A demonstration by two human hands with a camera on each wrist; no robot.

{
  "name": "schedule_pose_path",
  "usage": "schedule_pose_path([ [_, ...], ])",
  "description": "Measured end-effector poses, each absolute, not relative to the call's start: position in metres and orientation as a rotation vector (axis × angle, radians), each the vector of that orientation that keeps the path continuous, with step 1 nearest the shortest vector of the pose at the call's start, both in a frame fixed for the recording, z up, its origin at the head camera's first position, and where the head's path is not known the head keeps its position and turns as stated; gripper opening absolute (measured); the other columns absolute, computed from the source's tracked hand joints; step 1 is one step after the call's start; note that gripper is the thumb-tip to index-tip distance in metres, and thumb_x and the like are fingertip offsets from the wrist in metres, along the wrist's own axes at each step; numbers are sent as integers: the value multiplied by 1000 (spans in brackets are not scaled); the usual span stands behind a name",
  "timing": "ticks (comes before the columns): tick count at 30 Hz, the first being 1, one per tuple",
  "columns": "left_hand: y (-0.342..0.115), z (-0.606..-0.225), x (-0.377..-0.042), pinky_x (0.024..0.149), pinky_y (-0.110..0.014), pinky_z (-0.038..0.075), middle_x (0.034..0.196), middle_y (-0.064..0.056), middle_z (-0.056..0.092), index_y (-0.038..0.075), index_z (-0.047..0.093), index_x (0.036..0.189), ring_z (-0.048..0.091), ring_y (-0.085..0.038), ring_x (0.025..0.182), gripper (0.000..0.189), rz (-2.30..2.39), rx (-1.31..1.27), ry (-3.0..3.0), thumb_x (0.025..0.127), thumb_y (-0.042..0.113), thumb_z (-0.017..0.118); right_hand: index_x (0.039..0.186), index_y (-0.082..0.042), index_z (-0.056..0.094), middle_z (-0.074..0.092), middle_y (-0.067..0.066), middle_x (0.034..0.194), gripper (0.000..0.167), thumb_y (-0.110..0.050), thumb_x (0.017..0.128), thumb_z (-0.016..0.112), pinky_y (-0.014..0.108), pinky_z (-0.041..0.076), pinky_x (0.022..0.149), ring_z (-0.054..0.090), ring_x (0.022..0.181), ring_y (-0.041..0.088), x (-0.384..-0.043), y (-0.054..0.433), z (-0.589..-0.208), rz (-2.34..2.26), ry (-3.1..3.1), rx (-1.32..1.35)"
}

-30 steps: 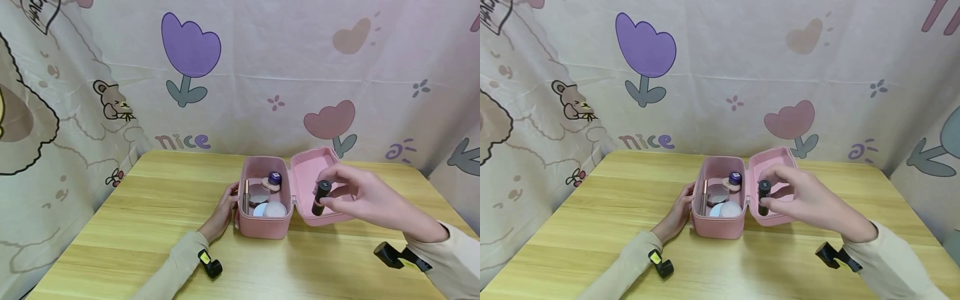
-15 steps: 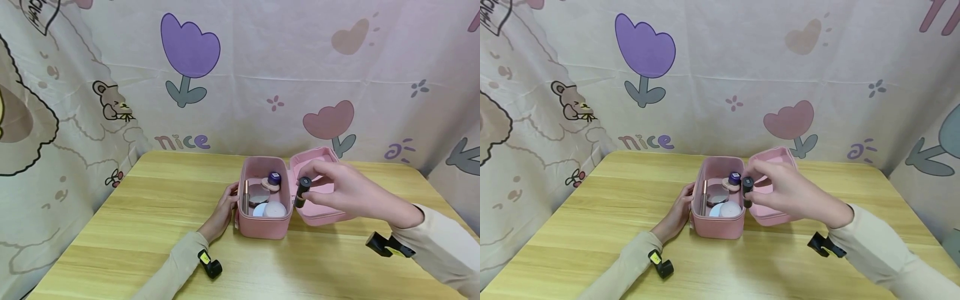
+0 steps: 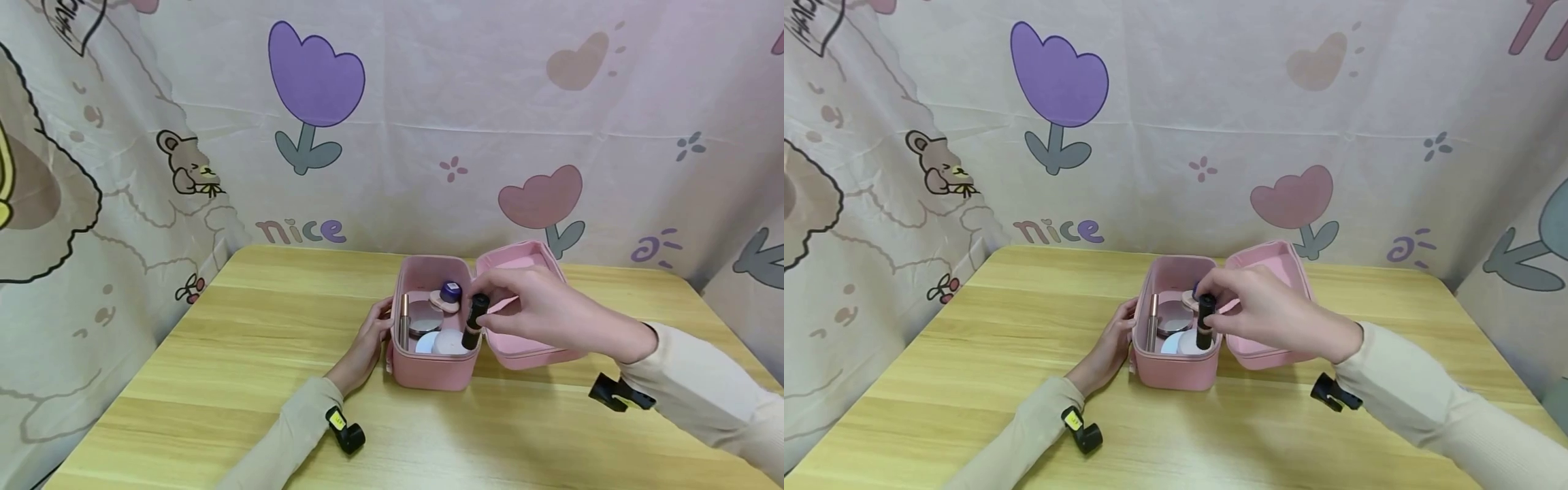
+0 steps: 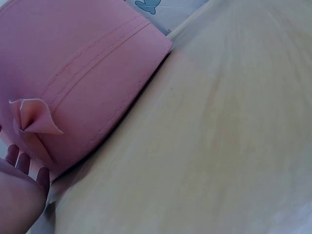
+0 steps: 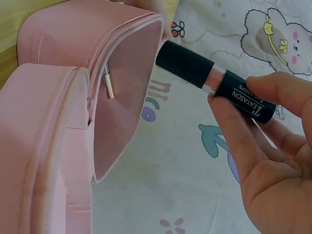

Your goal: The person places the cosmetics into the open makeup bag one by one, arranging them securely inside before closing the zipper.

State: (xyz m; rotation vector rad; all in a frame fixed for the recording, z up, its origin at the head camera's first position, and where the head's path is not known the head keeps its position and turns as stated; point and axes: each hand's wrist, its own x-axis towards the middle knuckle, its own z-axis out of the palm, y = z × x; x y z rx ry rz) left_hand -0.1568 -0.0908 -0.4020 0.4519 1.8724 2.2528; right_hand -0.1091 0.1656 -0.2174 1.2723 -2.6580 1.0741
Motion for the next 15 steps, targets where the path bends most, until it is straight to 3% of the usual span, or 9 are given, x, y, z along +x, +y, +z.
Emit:
schedule_pose_path([
  [6, -90, -402, -157, 107, -44, 20, 150, -17, 28, 4, 27, 148, 28, -33, 134, 65, 2253, 447, 1874, 89, 25, 42, 97, -6, 66, 67, 0, 95, 28, 12, 76, 71, 23, 54, 70, 67, 84, 8, -117, 158, -217, 974, -2582, 1311],
  [15, -91, -402, -156, 108, -47, 19, 149, -19, 28, 2, 27, 148, 29, -34, 133, 63, 2252, 447, 1886, 91, 24, 43, 102, -4, 66, 67, -4, 91, 24, 6, 81, 68, 22, 53, 75, 65, 84, 9, -127, 142, -212, 1012, -2661, 1284],
])
